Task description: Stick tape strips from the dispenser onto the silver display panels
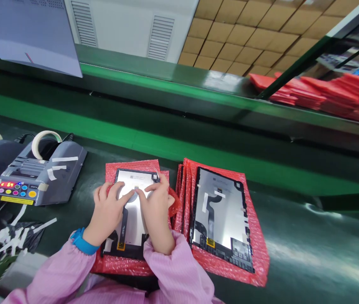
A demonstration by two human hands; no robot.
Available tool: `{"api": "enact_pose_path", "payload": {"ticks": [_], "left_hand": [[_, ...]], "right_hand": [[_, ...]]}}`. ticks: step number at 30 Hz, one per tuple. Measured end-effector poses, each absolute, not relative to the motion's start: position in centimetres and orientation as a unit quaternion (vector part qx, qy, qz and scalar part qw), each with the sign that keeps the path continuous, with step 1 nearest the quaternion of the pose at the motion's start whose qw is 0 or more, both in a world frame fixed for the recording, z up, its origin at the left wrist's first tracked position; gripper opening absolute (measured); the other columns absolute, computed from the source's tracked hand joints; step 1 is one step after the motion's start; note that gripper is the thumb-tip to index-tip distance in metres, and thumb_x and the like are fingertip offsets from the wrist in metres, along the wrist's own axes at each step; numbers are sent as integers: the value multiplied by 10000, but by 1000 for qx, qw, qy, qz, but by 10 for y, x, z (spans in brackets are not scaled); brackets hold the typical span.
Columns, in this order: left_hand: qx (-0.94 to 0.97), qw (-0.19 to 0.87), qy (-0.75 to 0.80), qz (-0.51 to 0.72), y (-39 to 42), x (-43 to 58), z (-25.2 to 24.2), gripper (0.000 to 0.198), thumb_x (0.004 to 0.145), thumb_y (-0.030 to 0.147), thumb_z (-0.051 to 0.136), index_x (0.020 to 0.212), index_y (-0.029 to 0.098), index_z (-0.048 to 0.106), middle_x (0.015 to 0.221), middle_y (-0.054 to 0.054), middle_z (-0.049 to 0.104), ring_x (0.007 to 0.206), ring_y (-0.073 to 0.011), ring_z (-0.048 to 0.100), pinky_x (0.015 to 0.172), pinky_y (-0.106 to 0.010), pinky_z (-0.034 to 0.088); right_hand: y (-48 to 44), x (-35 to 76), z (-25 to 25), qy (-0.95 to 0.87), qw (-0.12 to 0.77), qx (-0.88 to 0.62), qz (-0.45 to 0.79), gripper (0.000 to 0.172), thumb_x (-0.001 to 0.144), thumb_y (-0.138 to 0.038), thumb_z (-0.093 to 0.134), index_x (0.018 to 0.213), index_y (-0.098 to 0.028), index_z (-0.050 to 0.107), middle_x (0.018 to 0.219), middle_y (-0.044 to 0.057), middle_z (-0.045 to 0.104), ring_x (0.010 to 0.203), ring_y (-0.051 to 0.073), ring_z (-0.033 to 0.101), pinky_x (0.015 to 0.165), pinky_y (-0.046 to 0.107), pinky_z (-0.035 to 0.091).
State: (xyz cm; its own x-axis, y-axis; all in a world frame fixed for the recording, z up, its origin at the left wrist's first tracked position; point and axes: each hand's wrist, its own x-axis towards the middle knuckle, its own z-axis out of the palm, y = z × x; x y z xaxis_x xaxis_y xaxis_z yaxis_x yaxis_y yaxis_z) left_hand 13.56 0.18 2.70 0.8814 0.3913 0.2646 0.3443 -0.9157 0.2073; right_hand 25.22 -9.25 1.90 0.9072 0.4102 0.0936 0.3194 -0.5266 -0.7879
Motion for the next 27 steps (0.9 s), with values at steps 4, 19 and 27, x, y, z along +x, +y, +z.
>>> {"api": "enact_pose_path", "payload": {"ticks": [4,19,27], "left_hand": [[958,128,195,166,6,121,27,468,762,2,492,1108,268,658,1210,-105,580,1158,-347,444,930,-549,375],[863,338,351,137,26,95,16,275,929,420,404,797,214,530,758,-9,563,686,-185,570,654,-301,438],[902,173,369,142,17,101,19,266,960,298,384,771,199,541,838,-43,525,747,-191,559,583,-270,378]], "right_hand": [[-109,267,23,-182,457,-871,18,617,813,-390,575,1310,-159,292,851,39,596,758,251,619,769,437,454],[-151,260,34,-197,306,-929,61,516,850,-309,446,1323,-122,360,828,52,656,717,247,628,580,315,413],[-143,243,43,-198,321,-925,33,319,878,-236,431,1187,-214,505,834,34,665,667,219,613,544,297,351]]}}
